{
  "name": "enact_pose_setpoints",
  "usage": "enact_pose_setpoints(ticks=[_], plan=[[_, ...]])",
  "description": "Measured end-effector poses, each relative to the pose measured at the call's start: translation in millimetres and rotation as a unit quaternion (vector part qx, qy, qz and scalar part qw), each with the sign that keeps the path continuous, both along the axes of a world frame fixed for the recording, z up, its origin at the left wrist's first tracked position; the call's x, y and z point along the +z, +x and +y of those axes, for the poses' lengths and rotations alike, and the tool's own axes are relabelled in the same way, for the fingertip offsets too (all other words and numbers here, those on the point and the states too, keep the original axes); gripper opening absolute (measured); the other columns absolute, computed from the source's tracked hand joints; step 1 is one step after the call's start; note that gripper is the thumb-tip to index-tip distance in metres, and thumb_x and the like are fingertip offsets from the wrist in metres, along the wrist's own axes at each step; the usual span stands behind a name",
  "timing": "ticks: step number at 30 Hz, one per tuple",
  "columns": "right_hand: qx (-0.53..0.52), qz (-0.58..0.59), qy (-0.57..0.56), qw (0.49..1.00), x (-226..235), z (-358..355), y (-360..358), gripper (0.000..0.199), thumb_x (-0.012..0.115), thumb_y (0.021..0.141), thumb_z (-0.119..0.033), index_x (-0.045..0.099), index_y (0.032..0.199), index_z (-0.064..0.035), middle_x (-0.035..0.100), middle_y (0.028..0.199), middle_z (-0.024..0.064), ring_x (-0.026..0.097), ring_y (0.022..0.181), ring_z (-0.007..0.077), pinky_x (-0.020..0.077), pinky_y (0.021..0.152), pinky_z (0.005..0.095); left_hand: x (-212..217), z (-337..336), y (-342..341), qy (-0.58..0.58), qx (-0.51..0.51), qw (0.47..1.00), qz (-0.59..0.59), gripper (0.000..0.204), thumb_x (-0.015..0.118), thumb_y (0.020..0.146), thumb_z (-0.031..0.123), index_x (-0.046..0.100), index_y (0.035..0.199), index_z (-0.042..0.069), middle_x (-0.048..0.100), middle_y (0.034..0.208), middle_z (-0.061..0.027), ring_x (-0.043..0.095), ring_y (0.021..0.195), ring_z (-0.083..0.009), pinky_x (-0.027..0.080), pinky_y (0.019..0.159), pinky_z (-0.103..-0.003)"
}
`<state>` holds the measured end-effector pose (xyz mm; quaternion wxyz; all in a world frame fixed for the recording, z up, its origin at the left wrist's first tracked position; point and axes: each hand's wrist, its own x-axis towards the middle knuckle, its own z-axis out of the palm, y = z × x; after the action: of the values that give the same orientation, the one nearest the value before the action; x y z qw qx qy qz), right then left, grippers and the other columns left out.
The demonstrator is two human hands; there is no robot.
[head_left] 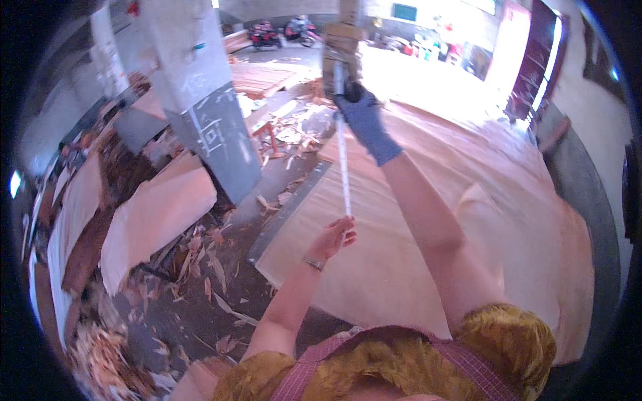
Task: The person repairs defects in wood veneer sheets using a knife to cut away damaged sections and applying tape to the wood.
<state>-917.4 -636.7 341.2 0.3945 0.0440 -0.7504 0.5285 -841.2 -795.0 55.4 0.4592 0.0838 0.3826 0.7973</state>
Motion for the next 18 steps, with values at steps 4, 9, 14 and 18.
enact_pose_setpoints(ticks=[4,9,14,18], plan=[[0.204,0.026,-0.203,0.957,-40,-22,33,0.013,0.061,0.093,-0.015,0.065,0.092,-0.0019,0.064,0.071,0.0023,0.060,0.060,0.0092,0.0505,0.054,0.0272,-19,-26,-5,0.038,-0.024,0.999,0.002,0.022,0.058,0.096,0.024,0.059,0.115,0.014,0.060,0.089,0.0006,0.062,0.083,-0.0181,0.055,0.080,-0.042],[0.164,-0.003,-0.126,0.978,-53,-33,88,0.014,0.062,0.094,-0.014,0.067,0.092,-0.0015,0.065,0.070,0.0025,0.059,0.062,0.0059,0.0494,0.055,0.0255,35,-61,-68,-0.167,0.129,0.949,0.235,0.041,0.052,0.099,0.032,0.052,0.131,0.006,0.058,0.120,-0.0063,0.057,0.108,-0.0175,0.046,0.096,-0.035],[0.104,0.047,0.000,0.994,-45,-16,143,0.019,0.060,0.092,-0.015,0.066,0.095,0.0022,0.068,0.073,0.0092,0.064,0.065,0.0086,0.0525,0.059,0.0279,195,6,-40,0.116,0.067,0.912,0.388,0.080,0.042,0.093,0.065,0.043,0.141,0.001,0.048,0.142,-0.0133,0.045,0.131,-0.0245,0.032,0.111,-0.040],[-0.130,0.102,0.189,0.968,-44,-10,152,0.017,0.064,0.083,-0.018,0.063,0.096,-0.0066,0.065,0.077,0.0124,0.067,0.069,0.0293,0.0521,0.061,0.0390,265,44,-2,-0.020,0.100,0.861,0.498,0.067,0.047,0.097,0.055,0.049,0.134,-0.001,0.060,0.126,-0.0172,0.058,0.116,-0.0267,0.044,0.101,-0.038]])
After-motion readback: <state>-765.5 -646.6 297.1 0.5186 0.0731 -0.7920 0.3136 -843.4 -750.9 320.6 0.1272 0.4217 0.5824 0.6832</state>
